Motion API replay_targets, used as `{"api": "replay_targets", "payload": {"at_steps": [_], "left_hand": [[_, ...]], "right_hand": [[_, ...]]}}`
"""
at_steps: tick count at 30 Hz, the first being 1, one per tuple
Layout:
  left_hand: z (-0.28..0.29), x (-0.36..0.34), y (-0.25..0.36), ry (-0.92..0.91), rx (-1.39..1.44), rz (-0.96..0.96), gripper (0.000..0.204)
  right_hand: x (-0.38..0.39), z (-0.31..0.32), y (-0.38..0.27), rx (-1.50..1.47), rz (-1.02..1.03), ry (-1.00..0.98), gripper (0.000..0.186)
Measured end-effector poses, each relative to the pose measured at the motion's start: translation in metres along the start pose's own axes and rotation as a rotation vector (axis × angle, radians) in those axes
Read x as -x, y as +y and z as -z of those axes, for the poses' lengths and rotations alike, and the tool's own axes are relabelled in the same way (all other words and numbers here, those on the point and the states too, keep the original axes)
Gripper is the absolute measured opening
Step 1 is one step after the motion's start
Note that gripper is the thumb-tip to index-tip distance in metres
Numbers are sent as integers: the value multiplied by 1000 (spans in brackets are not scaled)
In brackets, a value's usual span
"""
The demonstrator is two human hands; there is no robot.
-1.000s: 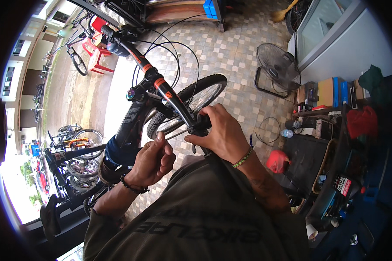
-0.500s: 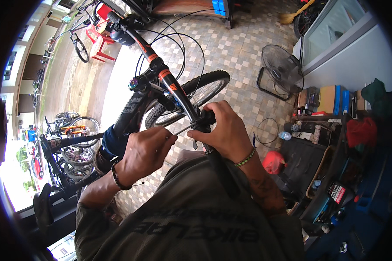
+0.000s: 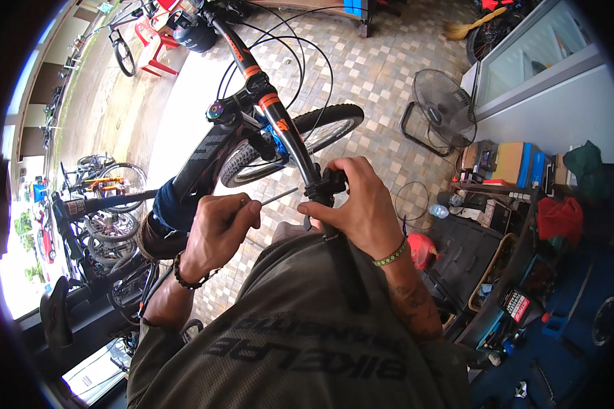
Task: The person adjusts and routes brake and gear cables on a bicycle handlebar, using an Allen key to tighten bolts and a cable cutter to trim excess cable. They repeatedly test the shifter and brake lever, wipe the handlebar with a cloth, and secure the cable housing with zip ties.
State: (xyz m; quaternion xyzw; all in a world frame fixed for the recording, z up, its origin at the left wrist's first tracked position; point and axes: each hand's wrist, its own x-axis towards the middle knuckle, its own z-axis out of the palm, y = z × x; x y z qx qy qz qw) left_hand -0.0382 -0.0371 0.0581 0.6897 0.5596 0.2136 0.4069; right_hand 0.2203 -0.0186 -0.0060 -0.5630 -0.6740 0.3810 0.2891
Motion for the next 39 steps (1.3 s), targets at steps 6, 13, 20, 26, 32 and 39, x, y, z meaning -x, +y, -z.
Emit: {"api": "replay_targets", "payload": {"at_steps": [6,13,20,26,32,39], "left_hand": [[-14,5,-5,-56,44,137,35],[-17,5,-15,-75,154,233,41],[-10,-2,-6,-174,415,475,47],[1,-8,-10,-290,818,684,47],[-8,-3,12,-202,167,376,37],[-13,0,-9,-49,-714,-497,11]], "right_hand": [[1,-1,2,1,24,11,74],[2,-1,1,5,6,6,74],[2,-2,4,10,35,30,76],[1,-2,4,5,38,18,74],[1,-3,7,9,28,27,75],[-2,-4,12,10,69,44,75]]}}
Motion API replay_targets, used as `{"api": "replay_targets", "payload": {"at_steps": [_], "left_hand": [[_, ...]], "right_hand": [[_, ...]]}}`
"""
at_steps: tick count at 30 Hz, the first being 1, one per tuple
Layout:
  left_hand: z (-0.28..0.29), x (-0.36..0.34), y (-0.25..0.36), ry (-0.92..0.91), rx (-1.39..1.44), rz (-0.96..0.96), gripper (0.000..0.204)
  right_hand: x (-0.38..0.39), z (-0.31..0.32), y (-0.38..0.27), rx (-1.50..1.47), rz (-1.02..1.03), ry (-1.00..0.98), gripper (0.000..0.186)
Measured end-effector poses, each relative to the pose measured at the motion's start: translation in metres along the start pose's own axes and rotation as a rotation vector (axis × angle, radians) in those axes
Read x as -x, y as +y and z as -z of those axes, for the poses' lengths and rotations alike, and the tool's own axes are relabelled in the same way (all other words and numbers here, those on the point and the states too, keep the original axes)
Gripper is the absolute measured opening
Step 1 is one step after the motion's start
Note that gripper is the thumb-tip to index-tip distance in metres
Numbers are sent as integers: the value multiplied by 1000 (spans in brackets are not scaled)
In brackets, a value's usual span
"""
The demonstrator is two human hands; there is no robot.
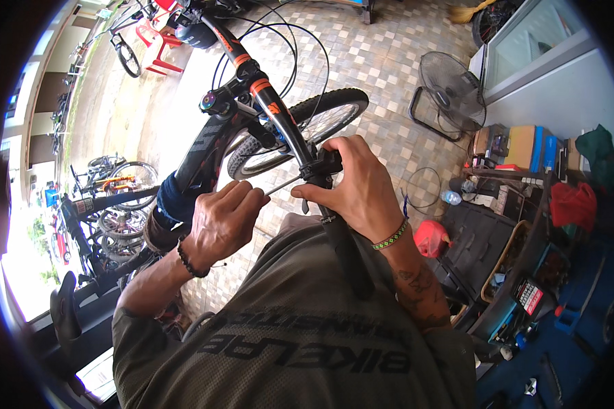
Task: The person adjusts and routes brake and gear cables on a bicycle handlebar, using an Allen key to tighten bolts and a cable cutter to trim excess cable. They repeatedly test the shifter and brake lever, wipe the handlebar with a cloth, and secure the cable housing with zip ties.
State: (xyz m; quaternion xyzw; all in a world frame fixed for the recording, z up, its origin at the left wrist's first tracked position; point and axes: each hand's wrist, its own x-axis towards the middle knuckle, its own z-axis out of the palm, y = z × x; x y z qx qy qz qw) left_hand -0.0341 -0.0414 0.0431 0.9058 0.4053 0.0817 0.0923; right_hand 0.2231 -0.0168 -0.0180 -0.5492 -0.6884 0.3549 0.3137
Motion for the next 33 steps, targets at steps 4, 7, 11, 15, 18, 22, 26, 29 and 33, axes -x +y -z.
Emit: {"api": "replay_targets", "payload": {"at_steps": [4,7,11,15,18,22,26,29,33], "left_hand": [[-4,-2,-16,104,-166,-227,15],[-12,0,-28,156,-276,-333,14],[-5,-7,-24,128,-239,-276,14],[21,-10,-5,32,-147,-151,9],[26,-1,-8,92,1,26,11],[22,28,-18,232,173,387,12],[0,61,-35,297,434,655,24],[-21,78,-45,311,648,771,30],[-57,82,-68,120,932,818,33]], "right_hand": [[0,-1,1,2,5,-8,74],[0,-2,2,7,31,11,74],[-2,0,4,4,33,27,73],[-4,6,2,-20,-11,-16,72],[-2,7,-1,-54,-17,-9,72],[-2,4,-2,-37,-25,-49,73],[-5,-3,7,-299,-188,-37,74],[-15,1,19,-571,-294,-102,70],[-13,3,25,-829,-386,40,78]]}}
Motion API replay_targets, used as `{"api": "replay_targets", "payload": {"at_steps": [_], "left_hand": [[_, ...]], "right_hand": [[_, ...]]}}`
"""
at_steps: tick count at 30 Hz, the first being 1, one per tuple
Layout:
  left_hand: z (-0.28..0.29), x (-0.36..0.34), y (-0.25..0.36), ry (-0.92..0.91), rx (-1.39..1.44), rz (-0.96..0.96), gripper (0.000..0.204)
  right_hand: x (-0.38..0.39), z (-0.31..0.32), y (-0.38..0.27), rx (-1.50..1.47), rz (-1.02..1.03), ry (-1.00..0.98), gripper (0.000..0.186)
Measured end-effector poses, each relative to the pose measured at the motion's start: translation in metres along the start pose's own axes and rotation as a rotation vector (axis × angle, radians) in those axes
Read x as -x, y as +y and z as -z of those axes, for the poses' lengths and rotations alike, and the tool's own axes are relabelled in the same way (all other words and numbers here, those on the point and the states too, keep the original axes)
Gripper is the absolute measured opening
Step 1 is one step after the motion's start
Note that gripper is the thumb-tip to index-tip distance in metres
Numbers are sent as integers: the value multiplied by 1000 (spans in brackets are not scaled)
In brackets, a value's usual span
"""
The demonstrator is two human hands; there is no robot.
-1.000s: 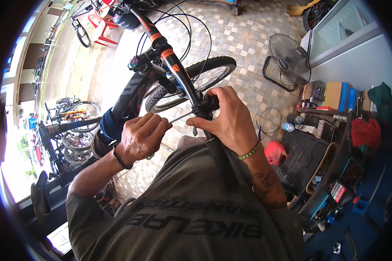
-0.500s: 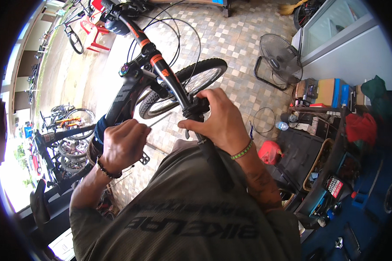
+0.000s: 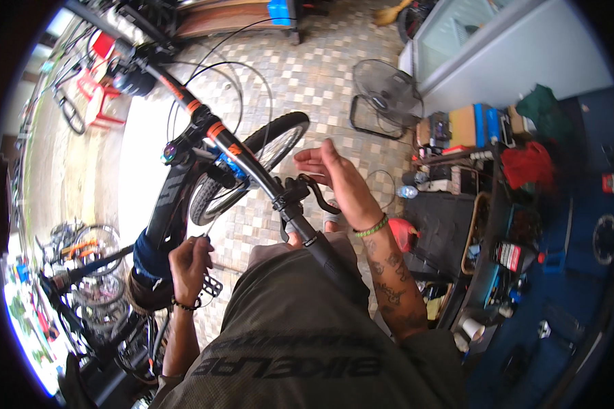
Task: The person adjusts and routes brake and gear cables on a bicycle handlebar, using an Allen key to tighten bolts and a cable cutter to trim excess cable. They repeatedly test the shifter and brake lever, wipe the handlebar with a cloth, and secure the cable housing with zip ties.
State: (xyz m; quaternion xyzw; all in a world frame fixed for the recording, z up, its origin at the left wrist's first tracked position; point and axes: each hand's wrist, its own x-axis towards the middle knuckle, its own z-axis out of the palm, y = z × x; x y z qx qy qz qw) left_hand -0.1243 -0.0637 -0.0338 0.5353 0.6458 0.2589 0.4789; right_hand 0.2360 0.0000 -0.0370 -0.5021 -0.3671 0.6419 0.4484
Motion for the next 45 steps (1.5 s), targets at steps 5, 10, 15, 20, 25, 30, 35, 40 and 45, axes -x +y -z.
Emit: {"api": "replay_targets", "payload": {"at_steps": [5,10,15,20,25,30,35,40,45], "left_hand": [[-76,-55,-127,-403,-347,0,34],[-184,-44,-134,-882,-320,-61,41],[-259,-4,-94,-1273,-325,-165,41],[-309,54,-64,-1492,-307,-163,48],[-363,87,-86,-1310,-334,-178,44],[-391,122,-124,-1171,-313,-109,41],[-418,187,-116,-1219,-372,-101,37],[-437,218,-109,-1248,-409,-167,34],[-415,198,-104,-1121,-448,-204,32]], "right_hand": [[31,93,176,-340,-72,654,51],[153,21,298,431,85,797,15],[246,-40,273,1025,-66,699,26],[335,-16,294,840,-110,1127,18],[511,54,358,675,-63,1910,14],[718,140,395,497,-448,2387,8],[826,224,445,580,-534,2413,13],[819,252,445,552,-811,2263,20],[807,217,436,608,-336,2497,14]]}}
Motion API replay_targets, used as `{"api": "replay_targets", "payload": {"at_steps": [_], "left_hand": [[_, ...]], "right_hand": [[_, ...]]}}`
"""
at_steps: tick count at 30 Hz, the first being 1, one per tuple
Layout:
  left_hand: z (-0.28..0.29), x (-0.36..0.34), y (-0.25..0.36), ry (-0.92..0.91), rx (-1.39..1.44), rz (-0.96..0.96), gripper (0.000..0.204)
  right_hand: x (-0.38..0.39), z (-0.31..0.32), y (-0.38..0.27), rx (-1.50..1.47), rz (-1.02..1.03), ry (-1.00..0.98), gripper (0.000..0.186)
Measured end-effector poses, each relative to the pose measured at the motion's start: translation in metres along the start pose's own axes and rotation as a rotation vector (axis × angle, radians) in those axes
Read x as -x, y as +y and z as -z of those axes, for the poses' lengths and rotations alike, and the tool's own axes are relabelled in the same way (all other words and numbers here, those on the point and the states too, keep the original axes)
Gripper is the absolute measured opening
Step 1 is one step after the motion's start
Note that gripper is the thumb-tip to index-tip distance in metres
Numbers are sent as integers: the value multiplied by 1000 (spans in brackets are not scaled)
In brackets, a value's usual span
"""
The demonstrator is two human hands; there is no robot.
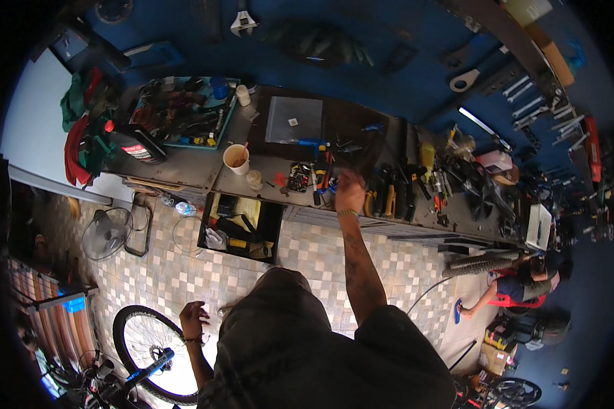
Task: The person adjusts and routes brake and gear cables on a bicycle handlebar, using an Allen key to tighten bolts and a cable cutter to trim excess cable. They repeatedly test the shifter and brake lever, wipe the handlebar with a cloth, and secure the cable housing with zip ties.
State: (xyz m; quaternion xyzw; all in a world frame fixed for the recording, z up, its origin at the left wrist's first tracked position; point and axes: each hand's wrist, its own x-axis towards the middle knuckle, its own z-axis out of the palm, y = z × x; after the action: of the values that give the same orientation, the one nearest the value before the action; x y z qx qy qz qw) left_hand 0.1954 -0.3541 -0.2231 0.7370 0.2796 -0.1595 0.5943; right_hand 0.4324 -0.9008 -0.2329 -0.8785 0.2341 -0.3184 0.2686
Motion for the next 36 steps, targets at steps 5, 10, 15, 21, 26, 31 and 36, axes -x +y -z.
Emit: {"api": "replay_targets", "payload": {"at_steps": [5,10,15,21,26,31,36], "left_hand": [[95,43,-106,333,61,174,27],[127,115,-167,482,123,291,35],[111,141,-200,478,-18,409,25],[83,130,-160,565,-226,396,32],[151,208,-156,1464,-397,241,19],[233,314,-117,1960,-644,121,17],[275,374,-131,2011,-776,528,22]], "right_hand": [[1,59,50,336,-77,50,30],[-56,93,166,868,-95,361,46],[-116,99,166,841,-63,138,47],[-132,36,113,640,130,39,47],[-109,-25,26,449,251,-7,48],[-70,-57,-66,230,330,-67,49],[-14,-70,-157,-38,388,-140,50]]}}
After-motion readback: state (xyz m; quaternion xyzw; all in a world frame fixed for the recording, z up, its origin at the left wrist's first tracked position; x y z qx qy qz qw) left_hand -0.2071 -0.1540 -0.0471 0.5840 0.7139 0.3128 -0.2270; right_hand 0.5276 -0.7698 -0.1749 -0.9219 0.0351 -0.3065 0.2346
